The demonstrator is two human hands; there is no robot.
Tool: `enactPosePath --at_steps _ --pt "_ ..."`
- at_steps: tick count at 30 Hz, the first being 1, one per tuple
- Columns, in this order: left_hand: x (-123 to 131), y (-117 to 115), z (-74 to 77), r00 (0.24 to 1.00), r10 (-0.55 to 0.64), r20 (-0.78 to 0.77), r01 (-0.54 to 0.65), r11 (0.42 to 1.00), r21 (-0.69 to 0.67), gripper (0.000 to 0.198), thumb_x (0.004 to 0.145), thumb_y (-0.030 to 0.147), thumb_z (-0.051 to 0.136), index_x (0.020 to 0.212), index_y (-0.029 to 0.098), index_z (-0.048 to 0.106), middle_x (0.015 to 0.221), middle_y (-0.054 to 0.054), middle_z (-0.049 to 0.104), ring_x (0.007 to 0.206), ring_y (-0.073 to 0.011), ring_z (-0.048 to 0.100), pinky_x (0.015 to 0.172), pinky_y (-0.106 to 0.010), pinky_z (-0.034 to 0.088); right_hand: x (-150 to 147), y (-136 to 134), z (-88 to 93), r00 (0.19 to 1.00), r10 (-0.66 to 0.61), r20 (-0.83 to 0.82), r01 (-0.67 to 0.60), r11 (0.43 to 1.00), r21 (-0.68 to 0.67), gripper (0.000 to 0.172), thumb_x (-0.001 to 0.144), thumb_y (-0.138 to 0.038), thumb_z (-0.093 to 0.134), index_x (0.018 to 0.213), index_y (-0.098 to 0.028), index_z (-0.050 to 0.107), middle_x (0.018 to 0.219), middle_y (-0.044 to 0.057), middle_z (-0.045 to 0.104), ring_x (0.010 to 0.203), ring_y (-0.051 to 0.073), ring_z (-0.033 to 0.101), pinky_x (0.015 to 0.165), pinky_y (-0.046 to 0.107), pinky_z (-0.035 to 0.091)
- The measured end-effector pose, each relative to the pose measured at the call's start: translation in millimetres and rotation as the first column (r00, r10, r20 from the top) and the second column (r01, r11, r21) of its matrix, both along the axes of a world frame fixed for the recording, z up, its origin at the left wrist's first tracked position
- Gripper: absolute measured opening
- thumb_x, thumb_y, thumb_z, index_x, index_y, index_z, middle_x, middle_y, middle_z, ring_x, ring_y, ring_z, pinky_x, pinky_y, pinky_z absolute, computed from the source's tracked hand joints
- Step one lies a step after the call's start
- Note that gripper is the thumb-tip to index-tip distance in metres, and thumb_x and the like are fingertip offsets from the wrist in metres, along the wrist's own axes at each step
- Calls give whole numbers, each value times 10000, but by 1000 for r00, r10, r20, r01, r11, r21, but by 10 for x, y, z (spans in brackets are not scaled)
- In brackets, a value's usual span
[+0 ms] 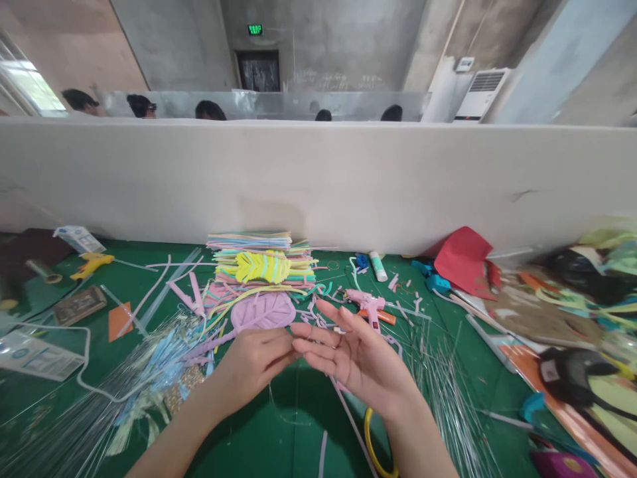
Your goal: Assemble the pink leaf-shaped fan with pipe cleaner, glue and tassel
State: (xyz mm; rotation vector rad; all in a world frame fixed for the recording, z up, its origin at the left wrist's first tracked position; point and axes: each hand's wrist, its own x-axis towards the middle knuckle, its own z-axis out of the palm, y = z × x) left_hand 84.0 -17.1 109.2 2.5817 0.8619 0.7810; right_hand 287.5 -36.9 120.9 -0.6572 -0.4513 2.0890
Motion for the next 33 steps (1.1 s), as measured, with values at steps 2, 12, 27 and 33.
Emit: enactPosePath --at_steps 2,12,27,33 --pt "-6 3 12 1000 -1 0 1 1000 12 292 981 269 410 829 147 628 756 -33 675 649 -125 614 603 -216 419 2 3 -1 1000 -5 3 5 1000 -5 281 782 -421 715 1028 -285 726 1042 109 744 948 205 718 814 267 562" --pt "-15 11 64 996 52 73 -11 882 -470 337 964 316 435 744 159 637 431 50 500 420 -91 523 514 -183 397 -55 6 -36 997 -69 35 66 995 70 478 780 -642 598 951 -204 686 1109 138 718 946 203 717 817 282 559" --pt "35 2 71 985 71 159 43 787 -615 387 953 401 458 712 157 637 429 64 430 401 -72 447 469 -180 349 -251 -1 -156 901 -292 320 224 946 233 223 727 -352 781 786 -161 682 719 -2 671 389 -11 394 380 124 296" --pt "12 23 91 995 0 98 46 885 -463 355 969 334 442 747 160 658 474 53 455 458 -79 432 486 -178 329 -258 0 -157 900 -301 314 236 944 229 220 710 -344 797 777 -166 685 684 -20 644 445 6 445 425 124 351"
